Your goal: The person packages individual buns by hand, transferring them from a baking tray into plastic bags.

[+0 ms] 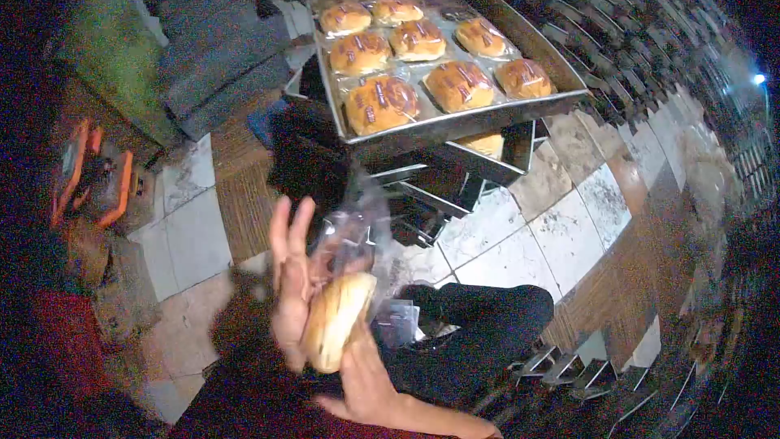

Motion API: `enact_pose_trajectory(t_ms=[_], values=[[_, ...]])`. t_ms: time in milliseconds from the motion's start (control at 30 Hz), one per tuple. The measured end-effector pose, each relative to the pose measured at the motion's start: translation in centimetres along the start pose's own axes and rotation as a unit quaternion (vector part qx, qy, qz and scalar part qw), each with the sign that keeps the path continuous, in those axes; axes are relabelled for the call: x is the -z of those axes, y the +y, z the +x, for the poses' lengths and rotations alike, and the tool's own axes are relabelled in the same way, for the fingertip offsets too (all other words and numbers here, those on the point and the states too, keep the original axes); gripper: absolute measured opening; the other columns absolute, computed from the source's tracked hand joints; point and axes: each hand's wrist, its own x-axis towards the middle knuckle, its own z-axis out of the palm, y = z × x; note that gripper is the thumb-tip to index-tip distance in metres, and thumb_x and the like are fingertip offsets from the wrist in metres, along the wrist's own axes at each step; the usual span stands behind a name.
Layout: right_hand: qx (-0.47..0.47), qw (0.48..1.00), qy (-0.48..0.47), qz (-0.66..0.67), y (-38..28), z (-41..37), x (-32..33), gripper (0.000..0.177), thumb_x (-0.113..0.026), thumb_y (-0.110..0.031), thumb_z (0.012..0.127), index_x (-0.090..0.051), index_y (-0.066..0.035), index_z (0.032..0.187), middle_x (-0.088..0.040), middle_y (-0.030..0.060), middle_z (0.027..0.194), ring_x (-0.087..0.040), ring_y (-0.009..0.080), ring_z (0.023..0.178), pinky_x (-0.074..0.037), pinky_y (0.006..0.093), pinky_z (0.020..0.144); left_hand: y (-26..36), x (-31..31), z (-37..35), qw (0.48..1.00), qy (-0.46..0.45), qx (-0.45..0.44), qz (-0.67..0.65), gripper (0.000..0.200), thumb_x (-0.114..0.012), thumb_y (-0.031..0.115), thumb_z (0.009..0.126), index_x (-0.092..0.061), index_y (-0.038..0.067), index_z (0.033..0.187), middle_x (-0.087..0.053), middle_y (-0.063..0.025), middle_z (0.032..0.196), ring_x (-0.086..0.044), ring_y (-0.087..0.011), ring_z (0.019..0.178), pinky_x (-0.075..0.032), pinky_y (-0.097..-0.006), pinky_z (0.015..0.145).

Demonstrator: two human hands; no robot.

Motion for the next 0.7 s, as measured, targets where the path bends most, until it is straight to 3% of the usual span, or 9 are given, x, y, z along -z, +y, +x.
enact_pose_trajectory(t_ms=[133,233,300,367,433,500,567,633,700], values=[[0.058,0.998,0.008,-0.009,0.0,0.2,0.1,0.093,-0.073,-0.039,0.062,-0.025,0.003,0.129,-0.027,0.0296,0.129,-0.028,0.0459,0.120,-0.024,0.0476,0.100,0.2,-0.2,-2.9,0.951,-0.190,-0.096,0.226,0.115,-0.075,0.039,0.064,0.007,0.008,0.138,-0.007,-0.0172,0.142,-0.013,-0.0294,0.130,-0.016,-0.0421,0.105],[0.075,0.994,0.016,-0.073,0.2,1.9,1.9,0.095,-0.073,-0.044,0.061,-0.026,0.003,0.129,-0.028,0.0297,0.129,-0.027,0.0463,0.121,-0.024,0.0506,0.100,-1.9,-0.2,-6.3,0.966,-0.228,0.099,-0.068,0.122,-0.078,0.043,0.059,0.008,0.010,0.138,-0.002,-0.0131,0.144,-0.011,-0.0286,0.131,-0.016,-0.0445,0.104],[0.083,0.990,0.032,-0.109,-0.2,3.5,2.4,0.097,-0.072,-0.047,0.060,-0.027,0.004,0.129,-0.028,0.0298,0.129,-0.026,0.0466,0.122,-0.023,0.0525,0.100,0.6,0.4,-3.4,0.977,-0.105,0.048,-0.180,0.124,-0.081,0.039,0.054,0.005,0.010,0.139,-0.009,-0.0105,0.144,-0.025,-0.0264,0.127,-0.024,-0.0421,0.102],[0.089,0.984,0.039,-0.149,-0.8,4.8,2.8,0.099,-0.072,-0.050,0.059,-0.028,0.004,0.129,-0.029,0.0299,0.129,-0.025,0.0469,0.122,-0.023,0.0545,0.100,1.6,1.6,-1.6,0.981,-0.169,0.034,-0.090,0.104,-0.076,0.040,0.063,-0.011,0.008,0.139,-0.027,-0.0115,0.138,-0.037,-0.0254,0.119,-0.030,-0.0382,0.100],[0.030,0.976,-0.010,-0.216,-1.6,6.0,2.9,0.086,-0.067,-0.050,0.065,-0.036,0.004,0.124,-0.033,0.0292,0.128,-0.028,0.0453,0.122,-0.025,0.0540,0.098,-0.3,1.6,-1.0,0.965,0.083,0.184,-0.166,0.073,-0.059,0.048,0.077,-0.032,0.005,0.130,-0.046,-0.0127,0.124,-0.048,-0.0251,0.109,-0.039,-0.0371,0.094],[0.063,0.971,-0.040,-0.227,-2.0,6.1,3.6,0.061,-0.065,-0.032,0.070,-0.044,0.005,0.114,-0.044,0.0250,0.118,-0.041,0.0414,0.110,-0.036,0.0490,0.089,0.5,3.4,0.0,0.936,0.120,0.256,-0.209,0.063,-0.037,0.059,0.084,-0.048,0.006,0.116,-0.056,-0.0117,0.109,-0.056,-0.0244,0.096,-0.047,-0.0382,0.083],[0.139,0.928,0.067,-0.338,0.6,5.5,2.7,0.041,-0.065,-0.017,0.063,-0.049,0.002,0.096,-0.051,0.0180,0.093,-0.048,0.0338,0.083,-0.039,0.0404,0.070,-1.0,5.5,-0.1,0.873,0.073,0.338,-0.345,0.062,-0.039,0.058,0.084,-0.049,0.006,0.114,-0.056,-0.0114,0.109,-0.056,-0.0239,0.096,-0.047,-0.0363,0.082],[0.084,0.942,0.098,-0.309,3.5,7.6,1.9,0.032,-0.062,-0.012,0.054,-0.048,-0.002,0.081,-0.047,0.0132,0.080,-0.043,0.0284,0.069,-0.032,0.0382,0.059,-3.4,5.8,0.7,0.888,0.108,0.306,-0.327,0.058,-0.045,0.057,0.082,-0.051,0.006,0.108,-0.058,-0.0106,0.101,-0.057,-0.0226,0.092,-0.048,-0.0346,0.080],[0.177,0.929,-0.007,-0.325,0.1,6.4,0.8,0.023,-0.056,-0.011,0.060,-0.048,-0.003,0.080,-0.046,0.0131,0.078,-0.043,0.0272,0.071,-0.033,0.0387,0.060,-4.6,8.1,1.9,0.900,0.038,0.327,-0.285,0.052,-0.048,0.053,0.082,-0.052,0.007,0.105,-0.058,-0.0116,0.097,-0.058,-0.0247,0.091,-0.050,-0.0387,0.080]])
